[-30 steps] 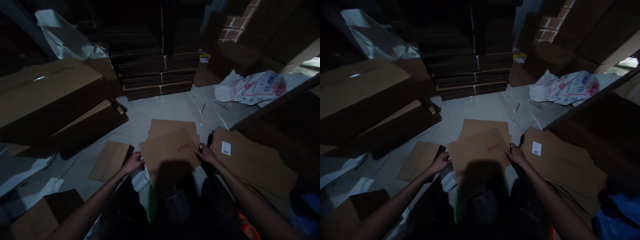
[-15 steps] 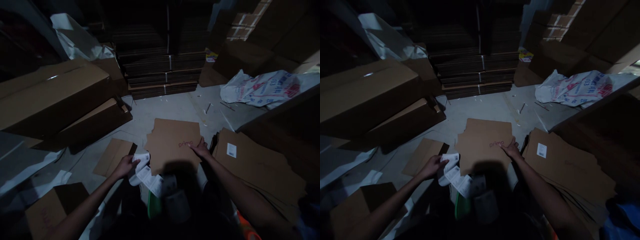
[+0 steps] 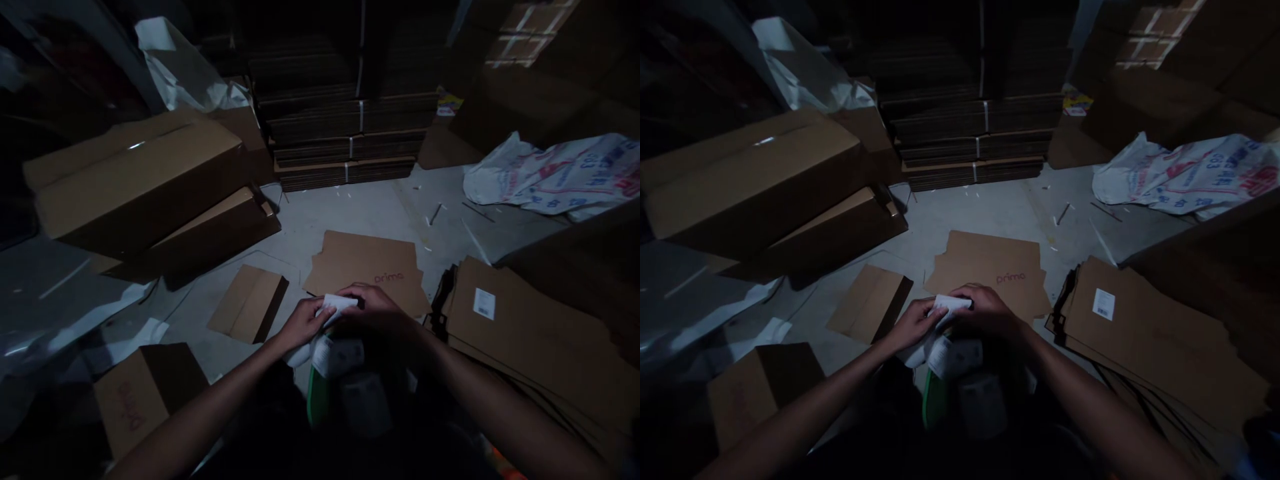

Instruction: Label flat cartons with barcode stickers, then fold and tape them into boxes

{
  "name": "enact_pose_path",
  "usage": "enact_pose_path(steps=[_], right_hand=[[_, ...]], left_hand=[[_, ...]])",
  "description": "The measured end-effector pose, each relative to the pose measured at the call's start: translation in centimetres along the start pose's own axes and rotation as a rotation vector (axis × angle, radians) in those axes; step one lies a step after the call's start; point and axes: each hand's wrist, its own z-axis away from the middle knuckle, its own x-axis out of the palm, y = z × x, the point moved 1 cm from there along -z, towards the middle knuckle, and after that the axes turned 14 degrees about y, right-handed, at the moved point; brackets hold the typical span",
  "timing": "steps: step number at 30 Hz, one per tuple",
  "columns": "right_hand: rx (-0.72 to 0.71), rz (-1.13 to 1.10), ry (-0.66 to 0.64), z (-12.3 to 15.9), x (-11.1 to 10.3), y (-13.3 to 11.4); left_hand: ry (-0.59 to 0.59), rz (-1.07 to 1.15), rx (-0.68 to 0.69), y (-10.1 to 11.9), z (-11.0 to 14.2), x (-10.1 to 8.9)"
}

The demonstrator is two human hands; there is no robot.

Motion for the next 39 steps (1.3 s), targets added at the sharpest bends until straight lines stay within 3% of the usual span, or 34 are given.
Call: enact_pose_path(steps=[4,6,12,17,21,25,29,31,33,36,39], right_hand=[[0.132,-0.008,0.091,0.7,1.7,-1.0],[0.122,-0.010,0.104,1.1,2.3,-0.8],[-0.225,0.313,0.193,2.5,4.8,-1.2],[-0.352,0.513,0.094,3.8,6.3,-1.6],[-0.406,0.567,0.130,3.6,6.9,-1.1],[-0.452,0.595,0.148,3.0,6.7,-0.8],[-0.475,0.599,0.115,2.7,5.0,-0.2],[-0.434,0.506,0.148,2.5,3.9,0.8],[-0.300,0.365,0.271,2.0,3.1,2.5],[0.113,0.078,0.551,0.2,3.4,5.9],[0.433,-0.149,0.578,-2.0,5.3,9.3]], left_hand=[[0.145,0.063,-0.045,-0.3,0.9,-0.3],[0.223,0.133,-0.082,-0.7,1.2,-0.3],[0.211,-0.085,-0.120,-1.8,3.6,-0.5],[0.221,-0.132,-0.158,-3.0,6.2,-1.0],[0.300,-0.089,-0.053,-2.9,5.7,-0.8],[0.176,-0.008,-0.036,-2.8,4.7,0.2],[0.134,-0.119,-0.093,-4.7,4.6,0.9],[0.127,-0.208,-0.100,-6.0,4.7,1.0],[0.148,-0.296,-0.106,-7.2,5.0,0.8],[0.235,-0.354,-0.159,-8.3,5.9,0.2],[0.252,-0.224,-0.109,-8.5,7.0,-0.2]])
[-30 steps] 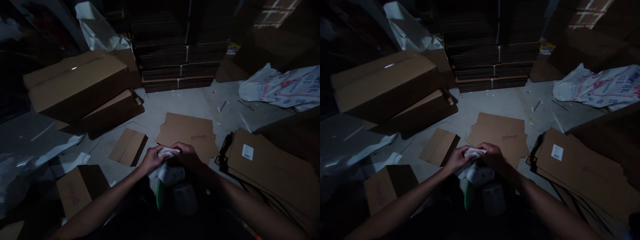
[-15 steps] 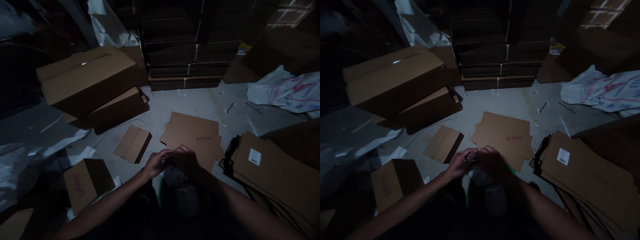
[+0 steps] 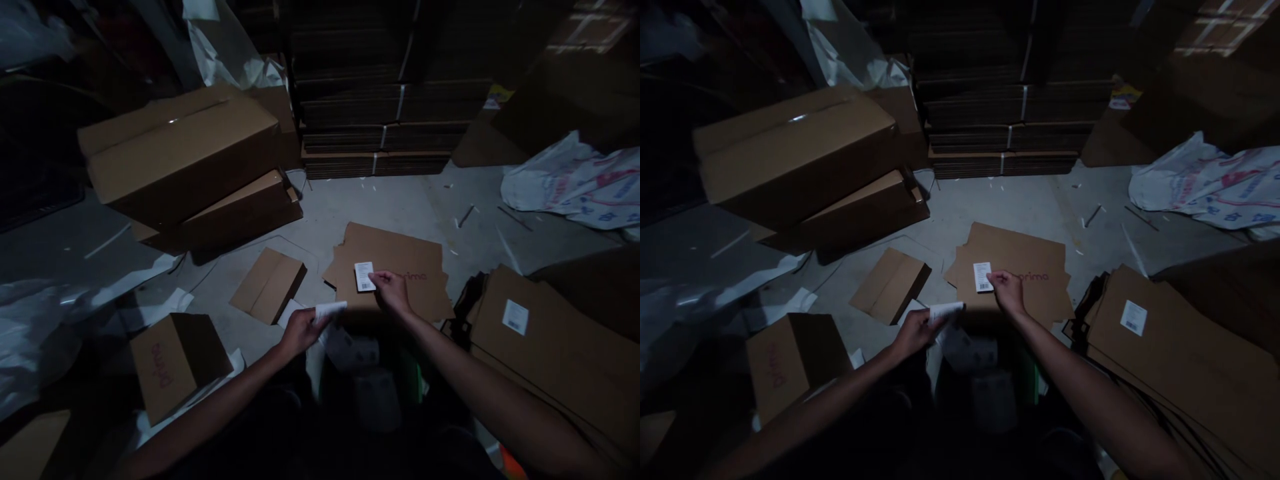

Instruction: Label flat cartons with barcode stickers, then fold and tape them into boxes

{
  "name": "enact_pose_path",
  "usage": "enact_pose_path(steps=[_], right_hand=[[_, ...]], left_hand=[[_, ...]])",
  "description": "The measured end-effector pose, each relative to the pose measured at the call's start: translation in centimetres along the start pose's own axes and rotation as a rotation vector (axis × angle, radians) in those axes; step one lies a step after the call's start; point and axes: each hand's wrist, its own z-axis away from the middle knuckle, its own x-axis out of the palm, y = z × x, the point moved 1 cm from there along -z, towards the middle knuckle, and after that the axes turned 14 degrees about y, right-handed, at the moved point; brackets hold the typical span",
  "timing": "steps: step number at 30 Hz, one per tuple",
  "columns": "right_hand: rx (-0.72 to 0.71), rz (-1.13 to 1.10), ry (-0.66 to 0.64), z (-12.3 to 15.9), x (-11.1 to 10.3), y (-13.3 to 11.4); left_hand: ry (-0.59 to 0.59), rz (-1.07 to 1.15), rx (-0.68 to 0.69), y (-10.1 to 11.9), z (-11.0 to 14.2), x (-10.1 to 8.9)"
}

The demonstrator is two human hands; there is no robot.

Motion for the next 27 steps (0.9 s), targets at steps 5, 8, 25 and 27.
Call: enact_pose_path(steps=[5,8,25,27], right_hand=[[0.077,0.029,-0.030,-1.6,3.4,3.3],[0.077,0.080,-0.013,-1.9,3.6,4.1],[-0.102,0.722,-0.071,-0.2,3.9,-0.4],[-0.152,0.789,-0.124,-0.2,4.0,-1.3]], left_hand=[[0.002,0.195,0.128,0.4,1.5,-0.2],[-0.016,0.210,0.131,0.5,1.8,0.0],[-0.005,0.149,0.184,1.4,2.3,-0.1],[-0.011,0.140,0.225,1.7,2.6,-0.2]])
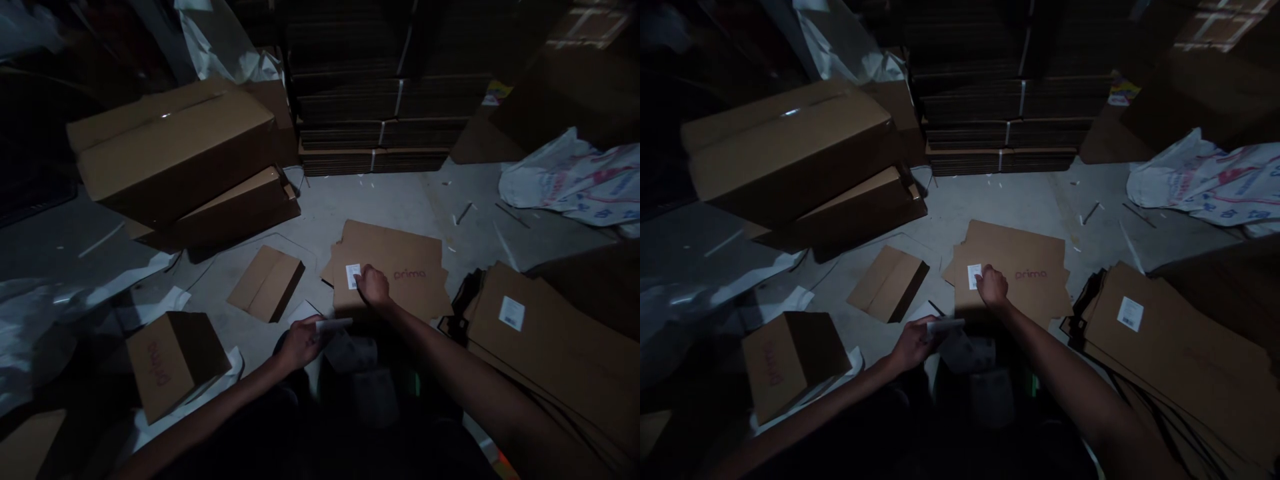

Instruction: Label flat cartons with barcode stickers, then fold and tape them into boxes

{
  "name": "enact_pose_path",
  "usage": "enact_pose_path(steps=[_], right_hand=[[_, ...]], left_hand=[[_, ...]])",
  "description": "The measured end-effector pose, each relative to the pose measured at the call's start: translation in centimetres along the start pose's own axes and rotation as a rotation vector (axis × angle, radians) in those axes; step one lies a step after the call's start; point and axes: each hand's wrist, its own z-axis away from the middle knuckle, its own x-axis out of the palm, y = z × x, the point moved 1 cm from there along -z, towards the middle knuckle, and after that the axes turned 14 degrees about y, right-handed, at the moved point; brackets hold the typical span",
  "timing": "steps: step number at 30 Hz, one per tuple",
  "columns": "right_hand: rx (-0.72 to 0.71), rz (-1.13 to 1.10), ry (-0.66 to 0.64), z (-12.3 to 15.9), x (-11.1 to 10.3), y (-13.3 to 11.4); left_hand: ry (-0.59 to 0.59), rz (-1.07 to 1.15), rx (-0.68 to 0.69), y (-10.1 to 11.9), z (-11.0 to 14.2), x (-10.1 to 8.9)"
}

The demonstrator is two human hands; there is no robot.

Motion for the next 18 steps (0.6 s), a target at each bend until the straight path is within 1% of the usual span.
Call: enact_pose_path(steps=[2,4,6,8,9,11,13,14,16,17,18], right_hand=[[-0.048,0.048,-0.026,0.0,-0.6,-0.3],[-0.088,0.121,-0.028,0.0,-1.3,0.1],[-0.131,0.207,0.015,-0.1,-2.4,1.9],[-0.157,0.280,0.098,-0.1,-4.0,5.2],[-0.140,0.308,0.144,-0.2,-4.9,7.4],[-0.047,0.374,0.206,-0.1,-6.8,11.8],[0.091,0.413,0.187,0.1,-8.2,15.6],[0.148,0.412,0.148,0.2,-8.7,16.9],[0.216,0.369,0.059,0.4,-9.3,18.0],[0.236,0.332,0.043,0.5,-9.4,18.0],[0.252,0.275,0.062,0.5,-9.5,17.8]], left_hand=[[-0.004,0.002,0.068,0.5,0.3,0.0],[-0.008,0.017,0.142,1.1,0.5,0.0],[-0.014,0.034,0.190,1.7,0.7,-0.1],[-0.012,0.033,0.189,1.8,0.7,-0.2],[-0.006,0.031,0.170,1.8,0.7,-0.3],[0.000,0.038,0.088,1.3,0.4,-0.3],[-0.024,0.075,-0.041,0.5,-0.3,0.2],[-0.048,0.103,-0.105,0.1,-0.7,0.6],[-0.112,0.166,-0.201,-0.9,-1.8,1.7],[-0.136,0.194,-0.230,-1.4,-2.4,2.2],[-0.148,0.215,-0.257,-1.8,-2.9,2.7]])
